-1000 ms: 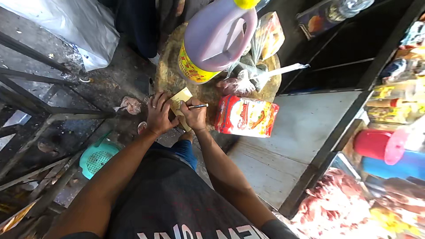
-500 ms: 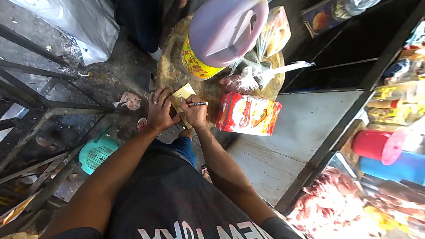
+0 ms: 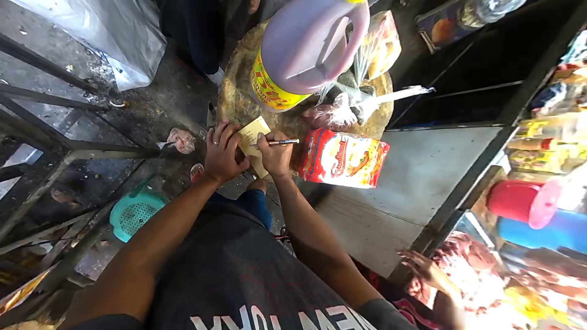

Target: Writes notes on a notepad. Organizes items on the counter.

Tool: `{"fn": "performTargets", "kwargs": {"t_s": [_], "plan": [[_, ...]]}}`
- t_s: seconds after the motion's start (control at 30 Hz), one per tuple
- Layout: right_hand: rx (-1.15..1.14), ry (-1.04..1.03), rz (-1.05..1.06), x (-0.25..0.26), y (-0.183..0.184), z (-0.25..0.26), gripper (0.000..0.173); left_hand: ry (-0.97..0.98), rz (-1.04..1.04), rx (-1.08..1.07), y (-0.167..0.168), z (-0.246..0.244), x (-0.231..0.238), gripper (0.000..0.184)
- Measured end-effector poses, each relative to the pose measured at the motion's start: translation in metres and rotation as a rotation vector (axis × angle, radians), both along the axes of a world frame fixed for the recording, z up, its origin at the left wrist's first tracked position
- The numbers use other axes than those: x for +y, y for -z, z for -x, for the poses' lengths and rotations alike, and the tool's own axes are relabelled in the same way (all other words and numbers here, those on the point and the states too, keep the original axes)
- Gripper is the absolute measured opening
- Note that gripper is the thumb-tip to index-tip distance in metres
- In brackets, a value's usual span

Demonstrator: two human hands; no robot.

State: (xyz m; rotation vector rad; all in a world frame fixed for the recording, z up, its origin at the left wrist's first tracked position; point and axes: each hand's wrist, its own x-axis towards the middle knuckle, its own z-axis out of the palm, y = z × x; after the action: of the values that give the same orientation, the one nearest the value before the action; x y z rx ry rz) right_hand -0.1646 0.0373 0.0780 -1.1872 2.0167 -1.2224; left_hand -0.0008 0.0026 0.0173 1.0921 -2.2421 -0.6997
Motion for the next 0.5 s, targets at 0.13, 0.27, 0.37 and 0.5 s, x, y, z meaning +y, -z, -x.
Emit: {"fn": "performTargets", "kwargs": {"t_s": [0.13, 0.27, 0.37, 0.5], "plan": [[0.026, -0.030, -0.091, -0.001, -0.007, -0.001, 0.023, -0.013, 0.065, 0.013, 0.008, 0.001, -0.003, 0.067], [0.018, -0.123, -0.056, 0.001, -0.006, 0.000, 0.024, -0.016, 0.040, 0.000, 0.005, 0.001, -0.004, 0.067], [-0.003, -0.143, -0.024, 0.003, -0.002, -0.001, 0.024, 0.000, -0.022, -0.014, -0.003, 0.000, 0.000, 0.065], [0.030, -0.158, -0.049, 0.002, -0.003, -0.001, 0.025, -0.006, -0.022, -0.024, -0.002, 0.000, 0.001, 0.067]]}}
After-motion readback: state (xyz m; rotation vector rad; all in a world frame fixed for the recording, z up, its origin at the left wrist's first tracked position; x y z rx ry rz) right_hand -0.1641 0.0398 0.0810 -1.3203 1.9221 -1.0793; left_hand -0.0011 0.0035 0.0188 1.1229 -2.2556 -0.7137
